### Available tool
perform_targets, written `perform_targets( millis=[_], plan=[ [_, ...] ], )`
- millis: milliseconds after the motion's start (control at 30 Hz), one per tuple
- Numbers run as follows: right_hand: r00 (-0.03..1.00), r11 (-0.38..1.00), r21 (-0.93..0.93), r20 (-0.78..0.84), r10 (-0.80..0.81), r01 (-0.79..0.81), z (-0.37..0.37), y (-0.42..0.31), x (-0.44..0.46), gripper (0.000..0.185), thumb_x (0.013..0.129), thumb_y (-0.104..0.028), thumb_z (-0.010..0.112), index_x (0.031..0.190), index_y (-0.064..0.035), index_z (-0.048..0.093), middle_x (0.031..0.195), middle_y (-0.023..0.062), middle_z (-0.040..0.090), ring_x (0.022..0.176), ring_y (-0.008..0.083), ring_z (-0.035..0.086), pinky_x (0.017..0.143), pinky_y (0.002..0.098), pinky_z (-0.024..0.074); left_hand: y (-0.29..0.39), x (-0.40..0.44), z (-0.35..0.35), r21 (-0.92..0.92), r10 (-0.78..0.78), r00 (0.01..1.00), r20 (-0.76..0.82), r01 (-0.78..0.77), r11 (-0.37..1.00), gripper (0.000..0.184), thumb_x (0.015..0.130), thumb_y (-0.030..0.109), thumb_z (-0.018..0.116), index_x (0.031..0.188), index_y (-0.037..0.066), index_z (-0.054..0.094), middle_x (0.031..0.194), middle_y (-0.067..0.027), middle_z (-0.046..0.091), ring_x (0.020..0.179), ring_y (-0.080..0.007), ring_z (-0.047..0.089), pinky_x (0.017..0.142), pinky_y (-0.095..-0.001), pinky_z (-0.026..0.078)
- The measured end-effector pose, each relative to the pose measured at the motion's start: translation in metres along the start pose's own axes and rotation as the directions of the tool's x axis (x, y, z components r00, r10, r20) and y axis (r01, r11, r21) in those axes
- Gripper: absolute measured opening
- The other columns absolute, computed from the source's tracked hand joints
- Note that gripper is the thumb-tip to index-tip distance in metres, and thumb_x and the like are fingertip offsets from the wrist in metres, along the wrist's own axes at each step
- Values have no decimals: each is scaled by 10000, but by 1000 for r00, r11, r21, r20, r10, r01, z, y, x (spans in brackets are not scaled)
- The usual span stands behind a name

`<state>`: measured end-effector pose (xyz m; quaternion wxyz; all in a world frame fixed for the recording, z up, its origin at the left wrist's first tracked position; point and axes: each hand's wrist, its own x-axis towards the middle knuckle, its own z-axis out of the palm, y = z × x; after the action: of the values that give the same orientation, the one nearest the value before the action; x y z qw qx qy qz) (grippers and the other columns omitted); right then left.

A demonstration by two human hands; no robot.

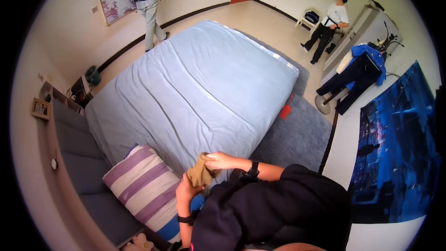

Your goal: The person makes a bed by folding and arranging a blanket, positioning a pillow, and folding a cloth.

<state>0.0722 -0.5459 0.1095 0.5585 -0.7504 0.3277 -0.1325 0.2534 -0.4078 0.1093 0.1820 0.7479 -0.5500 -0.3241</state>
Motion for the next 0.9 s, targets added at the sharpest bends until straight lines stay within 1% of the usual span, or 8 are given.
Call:
perform_targets(
  millis=[133, 233, 367, 467, 533, 600, 667, 900],
  plan=[
    [996, 985, 161, 75, 54, -66, -10, -28, 10, 296, 854, -275, 534, 812, 16, 500, 653, 87, 538, 598, 156, 505, 577, 311, 425, -25, -2, 20, -25, -85, 992, -91, 83, 996, 513, 687, 326, 653, 1093, 71, 472, 1012, -166, 571, 913, -348, 555, 723, -423, 461],
    [923, 922, -53, 42, -382, 384, -13, -48, 12, 286, 876, -256, 512, 883, 29, 518, 800, 87, 537, 699, 139, 491, 647, 300, 428, -37, -4, 19, -29, -69, 989, -133, 66, 997, 426, 730, 268, 572, 1111, 93, 495, 1029, -157, 566, 906, -353, 551, 729, -426, 457],
    [995, 991, 130, 91, -47, 35, -14, -65, 18, 257, 889, -237, 496, 963, 6, 533, 744, 33, 548, 662, 86, 492, 593, 269, 429, -46, 0, 8, -67, -159, 970, -183, 149, 986, 451, 720, 227, 570, 1152, 121, 497, 961, -155, 587, 873, -362, 558, 737, -414, 456],
    [982, 962, 198, -13, -189, 188, -13, -97, 11, 232, 889, -228, 502, 950, -6, 537, 722, 7, 543, 622, 54, 466, 549, 248, 412, -72, 9, 8, -240, -188, 918, -349, 106, 965, 491, 752, 235, 554, 1214, 106, 450, 894, -113, 636, 825, -352, 592, 736, -403, 459],
    [983, 957, 240, 45, -178, 162, -17, -136, -8, 225, 887, -222, 508, 944, -7, 539, 719, 5, 541, 618, 52, 462, 543, 248, 407, -79, 17, 12, -805, -521, 773, -363, 21, 593, 529, 807, 301, 516, 1258, 63, 377, 1099, -85, 551, 962, -308, 545, 814, -396, 437],
    [976, 941, 307, 115, -187, 144, -11, -140, -15, 244, 869, -233, 541, 935, 2, 539, 711, 26, 548, 609, 73, 466, 543, 257, 407, -67, 16, 6, -913, -616, 692, -376, -166, 372, 562, 838, 352, 491, 1281, 42, 336, 1213, -72, 488, 1049, -283, 506, 868, -396, 419],
    [904, 984, -106, 420, -83, 140, -15, -126, -15, 344, 871, -302, 526, 941, 35, 532, 712, 74, 541, 610, 85, 468, 571, 247, 416, -28, -1, -21, -868, -12, 1000, 23, 14, -496, 566, 853, 429, 446, 1278, 67, 352, 1299, -91, 391, 1139, -276, 428, 934, -410, 374],
    [680, 800, -562, 672, 293, 210, -7, -36, -24, 447, 847, -410, 501, 990, 12, 534, 764, 163, 605, 729, 208, 598, 658, 331, 460, -33, -4, -20, -831, -102, 984, -145, -177, -528, 513, 867, 438, 379, 1227, 76, 425, 1246, -91, 449, 1141, -282, 418, 973, -440, 319]
  ],
)
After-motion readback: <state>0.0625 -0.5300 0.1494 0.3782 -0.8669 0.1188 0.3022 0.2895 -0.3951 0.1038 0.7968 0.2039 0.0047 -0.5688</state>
